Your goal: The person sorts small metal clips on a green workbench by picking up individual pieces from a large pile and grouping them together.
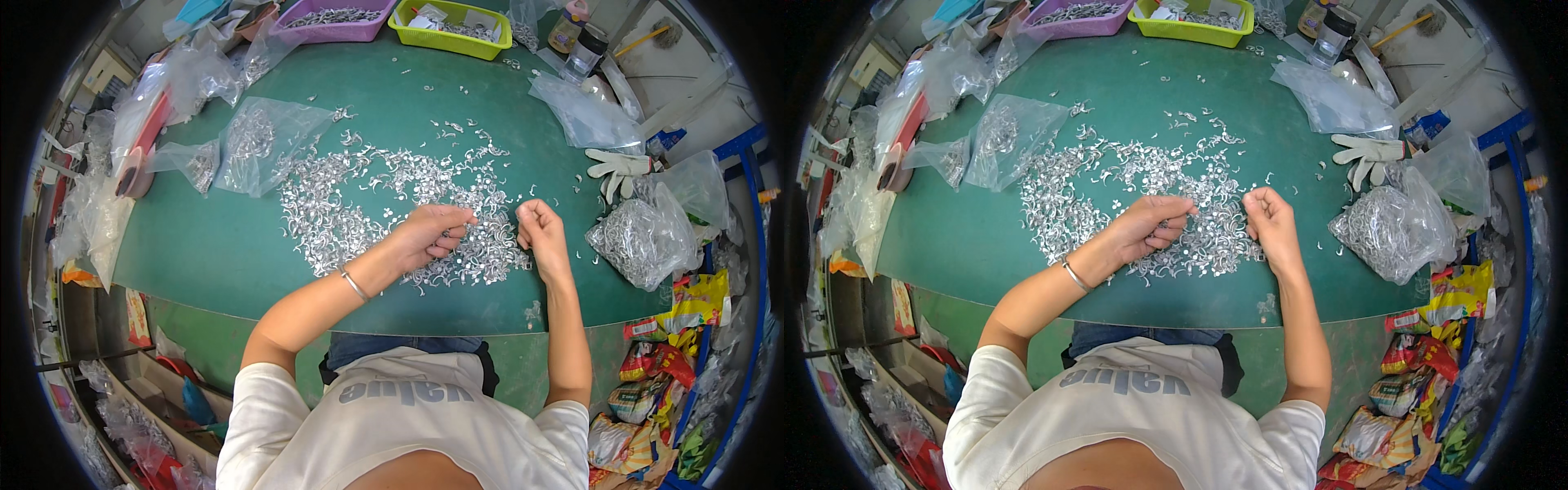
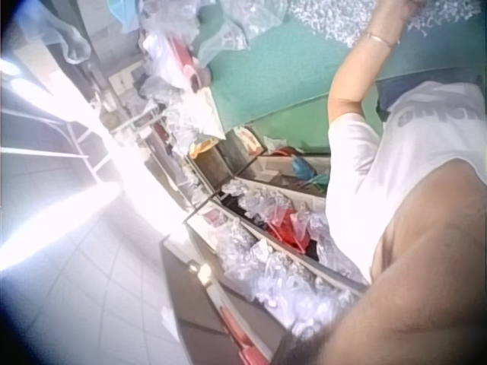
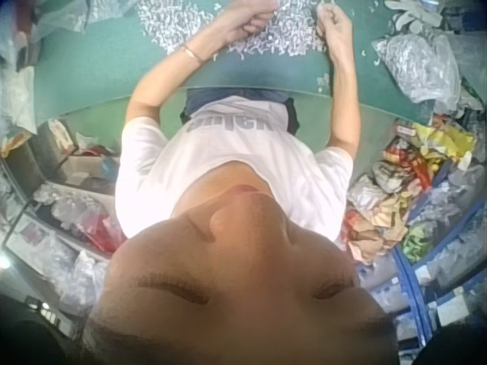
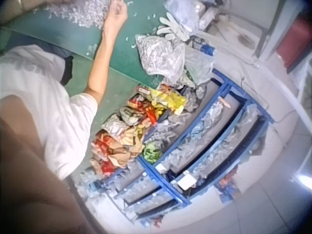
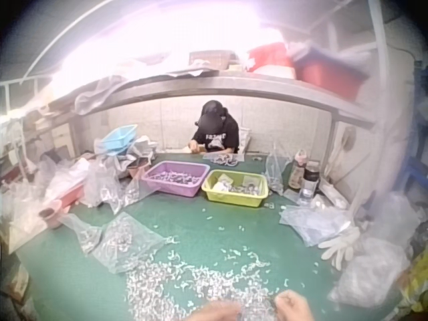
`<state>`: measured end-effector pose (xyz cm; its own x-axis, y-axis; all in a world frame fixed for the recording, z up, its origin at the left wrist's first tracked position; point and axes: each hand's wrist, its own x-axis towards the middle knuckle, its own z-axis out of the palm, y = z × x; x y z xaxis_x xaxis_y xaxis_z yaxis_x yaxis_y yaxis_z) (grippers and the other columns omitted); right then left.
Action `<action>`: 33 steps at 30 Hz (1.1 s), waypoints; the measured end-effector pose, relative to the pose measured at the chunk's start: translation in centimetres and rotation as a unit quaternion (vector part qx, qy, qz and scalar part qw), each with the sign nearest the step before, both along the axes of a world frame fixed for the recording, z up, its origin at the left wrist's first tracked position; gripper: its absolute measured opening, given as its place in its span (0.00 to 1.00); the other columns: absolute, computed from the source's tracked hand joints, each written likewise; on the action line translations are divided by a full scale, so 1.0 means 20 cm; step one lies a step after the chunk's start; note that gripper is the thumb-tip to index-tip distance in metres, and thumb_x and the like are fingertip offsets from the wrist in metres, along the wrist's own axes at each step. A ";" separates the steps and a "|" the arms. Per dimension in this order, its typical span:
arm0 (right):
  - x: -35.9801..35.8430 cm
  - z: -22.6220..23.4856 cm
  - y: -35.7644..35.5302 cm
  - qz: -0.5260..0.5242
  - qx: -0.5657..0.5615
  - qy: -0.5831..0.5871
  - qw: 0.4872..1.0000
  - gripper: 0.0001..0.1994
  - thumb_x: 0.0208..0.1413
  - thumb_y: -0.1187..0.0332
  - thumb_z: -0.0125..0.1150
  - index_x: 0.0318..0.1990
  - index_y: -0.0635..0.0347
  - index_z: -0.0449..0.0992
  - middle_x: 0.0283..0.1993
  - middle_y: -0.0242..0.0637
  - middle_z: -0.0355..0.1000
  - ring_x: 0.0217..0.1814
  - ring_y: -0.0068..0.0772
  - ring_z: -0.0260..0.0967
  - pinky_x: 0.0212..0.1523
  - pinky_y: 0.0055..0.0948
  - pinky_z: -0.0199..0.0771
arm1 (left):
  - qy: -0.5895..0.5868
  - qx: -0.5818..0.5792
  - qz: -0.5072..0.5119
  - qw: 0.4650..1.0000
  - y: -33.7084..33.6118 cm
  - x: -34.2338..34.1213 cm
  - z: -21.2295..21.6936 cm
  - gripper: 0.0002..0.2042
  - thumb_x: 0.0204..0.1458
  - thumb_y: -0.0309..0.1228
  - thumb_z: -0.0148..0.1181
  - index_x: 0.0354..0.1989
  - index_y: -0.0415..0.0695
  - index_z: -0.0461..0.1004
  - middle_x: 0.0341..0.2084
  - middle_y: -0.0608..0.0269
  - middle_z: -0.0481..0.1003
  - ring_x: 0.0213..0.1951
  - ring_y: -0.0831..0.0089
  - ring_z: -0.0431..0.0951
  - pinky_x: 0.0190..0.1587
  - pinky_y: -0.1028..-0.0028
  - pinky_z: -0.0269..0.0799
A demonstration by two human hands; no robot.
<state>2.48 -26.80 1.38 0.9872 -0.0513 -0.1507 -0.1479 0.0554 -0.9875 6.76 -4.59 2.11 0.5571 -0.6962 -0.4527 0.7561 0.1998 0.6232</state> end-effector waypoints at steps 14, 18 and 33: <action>-0.05 0.08 0.02 0.086 0.246 -0.004 0.965 0.05 0.57 0.70 0.49 0.38 0.61 0.66 0.22 0.26 0.57 0.22 0.19 0.54 0.19 0.19 0.51 | 0.137 0.058 -0.053 0.987 -0.10 -0.06 0.10 0.22 0.60 0.43 0.38 0.41 0.34 0.71 0.18 0.72 0.59 0.16 0.85 0.56 0.14 0.88 0.50; -0.18 0.27 0.22 0.205 -0.147 -0.068 0.965 0.03 0.53 0.74 0.51 0.33 0.64 0.69 0.23 0.30 0.63 0.25 0.24 0.62 0.27 0.22 0.62 | 0.115 0.029 -0.070 0.990 -0.11 -0.17 0.13 0.21 0.61 0.42 0.32 0.47 0.38 0.65 0.28 0.65 0.70 0.27 0.76 0.73 0.25 0.82 0.76; -0.22 0.35 0.38 0.159 -0.358 -0.385 0.836 0.06 0.40 0.78 0.60 0.30 0.63 0.75 0.33 0.37 0.72 0.38 0.39 0.67 0.44 0.32 0.62 | 0.199 -0.147 0.081 0.965 0.03 -0.24 -0.02 0.09 0.55 0.36 0.51 0.36 0.43 0.70 0.25 0.72 0.68 0.21 0.84 0.66 0.15 0.87 0.60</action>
